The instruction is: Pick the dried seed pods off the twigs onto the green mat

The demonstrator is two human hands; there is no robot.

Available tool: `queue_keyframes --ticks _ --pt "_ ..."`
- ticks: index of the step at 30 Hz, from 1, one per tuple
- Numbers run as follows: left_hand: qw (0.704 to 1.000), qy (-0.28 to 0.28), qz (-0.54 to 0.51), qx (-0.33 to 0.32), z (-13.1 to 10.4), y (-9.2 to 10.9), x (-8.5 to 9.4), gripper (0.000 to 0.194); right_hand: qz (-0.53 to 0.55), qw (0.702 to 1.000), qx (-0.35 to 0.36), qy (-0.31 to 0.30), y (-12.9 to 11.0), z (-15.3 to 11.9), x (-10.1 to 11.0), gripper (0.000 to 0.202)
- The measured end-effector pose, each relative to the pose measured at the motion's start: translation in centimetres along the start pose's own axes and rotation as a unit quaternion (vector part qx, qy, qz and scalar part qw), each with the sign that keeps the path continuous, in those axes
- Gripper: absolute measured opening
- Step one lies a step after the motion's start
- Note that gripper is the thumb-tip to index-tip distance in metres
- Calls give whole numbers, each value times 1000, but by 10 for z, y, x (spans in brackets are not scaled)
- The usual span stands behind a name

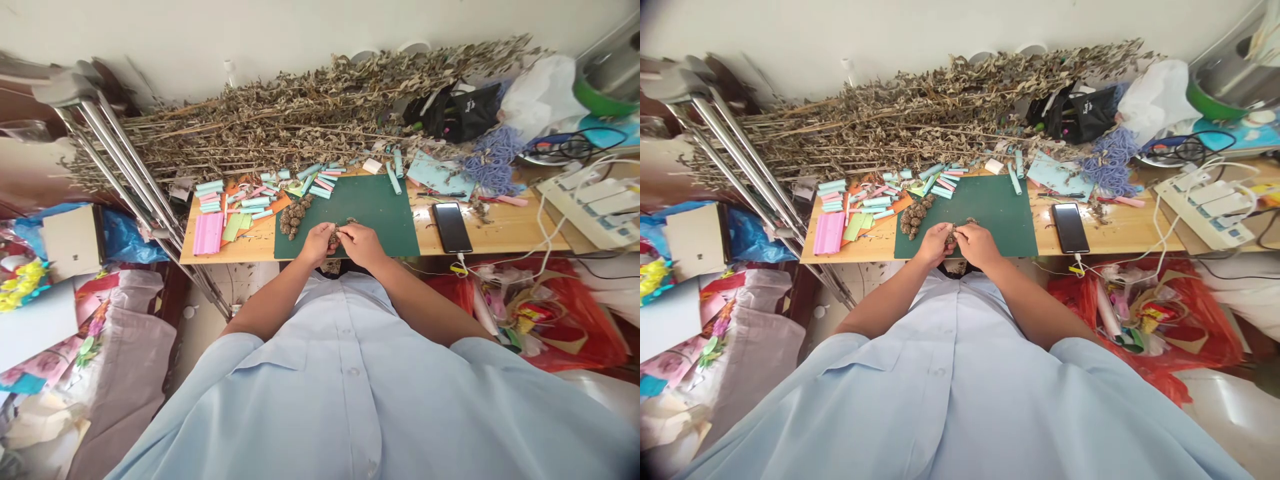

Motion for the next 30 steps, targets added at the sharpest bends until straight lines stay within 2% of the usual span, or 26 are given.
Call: queue_keyframes --ticks 2,4,7,9,11,14,16,17,18,20,23,26,30 --pt "1000 2 4 -1 1 -2 1 32 -67 997 25 -5 -3 0 0 21" --pt "1000 4 12 -3 2 -3 1 32 -106 994 21 -2 -4 1 -3 20" --pt "1000 11 27 0 2 -5 2 33 -111 994 -4 21 -1 3 -8 14" --pt "1000 14 23 5 2 -5 3 34 -59 996 -41 46 5 5 -10 10" --pt "1000 4 11 8 1 -3 2 33 48 992 -101 54 14 6 -12 9" --pt "1000 -17 -6 7 -1 0 0 32 241 951 -188 37 27 6 -20 12" --pt "1000 -16 -9 8 -2 1 -1 31 311 926 -212 32 30 5 -22 17" --pt "1000 -12 -10 9 -2 1 0 30 320 922 -214 32 29 4 -21 19" --pt "1000 -10 -10 10 -2 1 0 30 311 927 -209 29 27 4 -19 20" --pt "1000 -11 -9 7 -2 1 0 30 242 955 -171 18 20 2 -13 21" --pt "1000 -21 -6 -6 -1 1 -1 32 73 996 -57 5 4 1 -2 20" --pt "1000 -24 -4 -13 -1 0 0 34 -37 999 10 -5 -4 1 2 20" --pt "1000 -7 -3 2 -2 -1 0 34 -76 997 -4 14 -2 3 -2 17"
Point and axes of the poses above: each hand's wrist, its own z-axis towards the middle knuckle, its own x-axis out of the back of the hand, y = z × x, the point moved 4 cm from there along z, towards the middle knuckle, and after that the axes turned 7 degrees about -y, right-handed, at the moved point
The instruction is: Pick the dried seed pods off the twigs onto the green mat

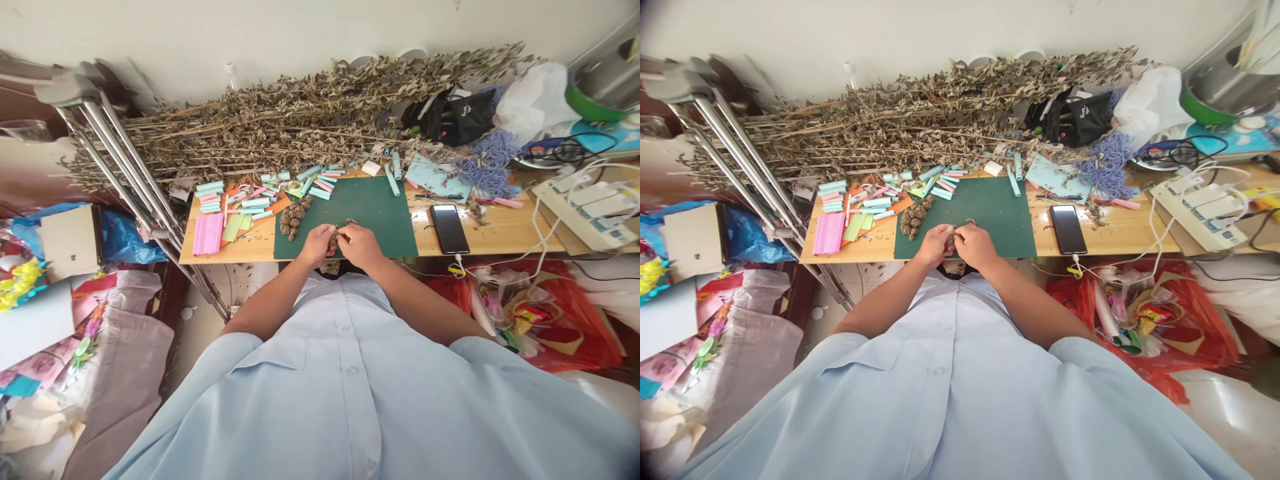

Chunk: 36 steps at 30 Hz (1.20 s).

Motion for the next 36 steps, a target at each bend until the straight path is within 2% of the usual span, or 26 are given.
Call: queue_keyframes --ticks 3,5,8,10,12,19,23,31,36 --pt "1000 16 -13 11 -1 0 0 33 34 998 -38 30 5 1 -5 13" --pt "1000 16 -20 11 -2 0 0 33 108 989 -92 48 11 1 -10 11" --pt "1000 0 -22 4 -3 1 0 33 281 941 -186 41 20 0 -19 14" --pt "1000 -8 -23 -2 -4 2 0 32 371 902 -219 36 23 -1 -24 16" --pt "1000 -13 -23 -11 -4 2 1 31 415 878 -236 45 24 0 -24 17" --pt "998 5 61 -34 3 -8 8 30 441 850 -285 30 23 2 -18 13" --pt "988 20 149 -40 6 -12 8 25 418 856 -304 14 22 3 -12 7" --pt "946 31 315 -70 6 -8 2 22 404 856 -319 -46 21 4 -2 16" --pt "923 19 372 -96 3 -6 -1 22 398 852 -336 -52 25 5 -4 16"
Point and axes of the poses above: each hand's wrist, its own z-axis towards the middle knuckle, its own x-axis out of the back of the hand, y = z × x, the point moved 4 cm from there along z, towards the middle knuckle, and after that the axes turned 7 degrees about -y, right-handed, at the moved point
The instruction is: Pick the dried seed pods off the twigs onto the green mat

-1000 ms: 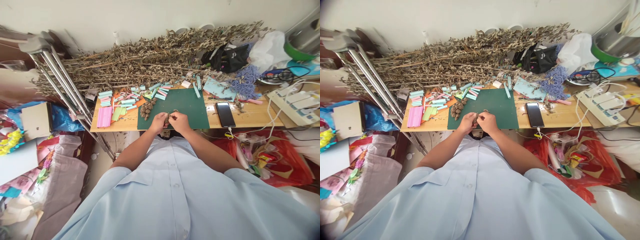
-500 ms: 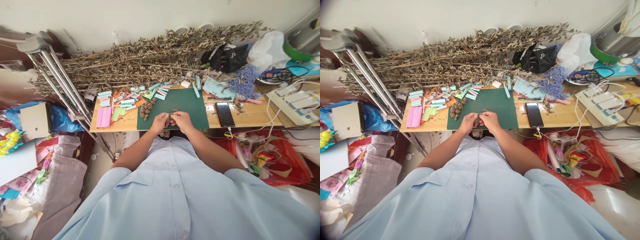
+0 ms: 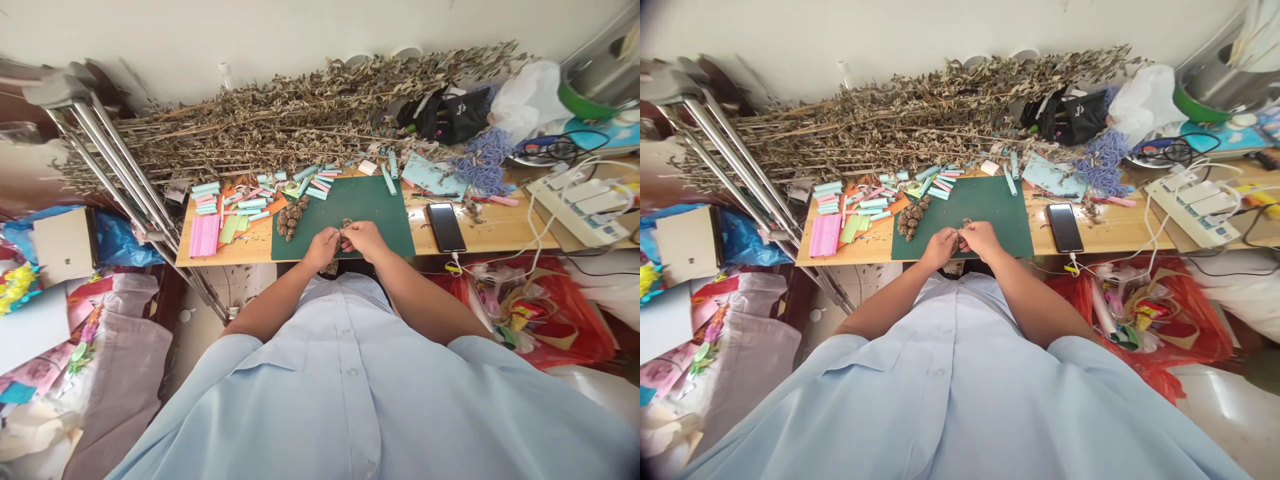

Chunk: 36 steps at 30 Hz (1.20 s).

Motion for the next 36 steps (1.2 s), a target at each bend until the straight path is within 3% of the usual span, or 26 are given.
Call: queue_keyframes --ticks 5,9,15,20,24,30,36 --pt "1000 -5 -18 2 -2 1 0 25 -15 999 15 31 7 5 -1 11" --pt "988 3 -145 55 -1 -4 1 23 52 997 44 46 14 6 -4 10" --pt "917 -15 -391 81 2 -2 7 33 128 988 84 12 15 5 -9 15" --pt "872 -25 -476 107 7 5 13 51 95 988 121 2 7 3 -10 20" --pt "877 6 -464 128 10 8 14 58 67 989 131 13 1 0 -9 21" --pt "894 38 -427 133 13 6 13 53 -13 986 165 22 -8 -6 -8 23" --pt "900 -1 -421 116 14 11 11 49 -133 967 213 24 -10 -6 -5 26"
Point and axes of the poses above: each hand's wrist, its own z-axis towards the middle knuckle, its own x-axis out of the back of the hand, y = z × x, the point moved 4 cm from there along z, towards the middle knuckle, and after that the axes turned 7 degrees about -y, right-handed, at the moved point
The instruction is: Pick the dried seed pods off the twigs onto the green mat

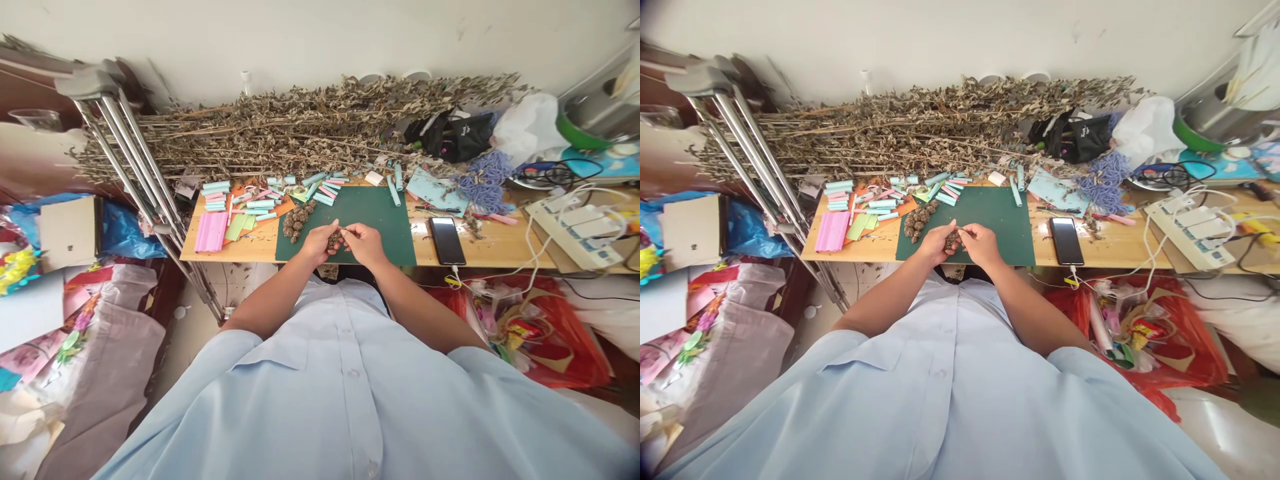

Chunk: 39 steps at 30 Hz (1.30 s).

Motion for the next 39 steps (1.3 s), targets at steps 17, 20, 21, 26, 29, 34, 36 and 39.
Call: queue_keyframes --ticks 17,20,21,26,29,34,36,39 --pt "998 50 23 -30 -1 -4 5 43 -132 988 74 -19 -4 3 4 17" --pt "997 55 32 -34 -3 -5 3 43 -76 997 25 -1 2 5 4 12" --pt "997 55 39 -36 -3 -5 4 43 -60 998 14 3 3 5 3 11" --pt "996 24 76 -44 -4 -9 7 41 -57 998 0 15 4 4 3 9" --pt "996 2 77 -43 -5 -10 8 37 -98 995 27 4 3 3 4 12" --pt "997 20 58 -36 -5 -8 10 31 -167 979 118 -10 -4 -1 3 20" --pt "998 22 54 -35 -4 -8 10 32 -202 970 135 -16 -7 -2 1 22" --pt "998 16 59 -34 -2 -10 11 34 -254 957 142 -20 -9 -2 -1 23"
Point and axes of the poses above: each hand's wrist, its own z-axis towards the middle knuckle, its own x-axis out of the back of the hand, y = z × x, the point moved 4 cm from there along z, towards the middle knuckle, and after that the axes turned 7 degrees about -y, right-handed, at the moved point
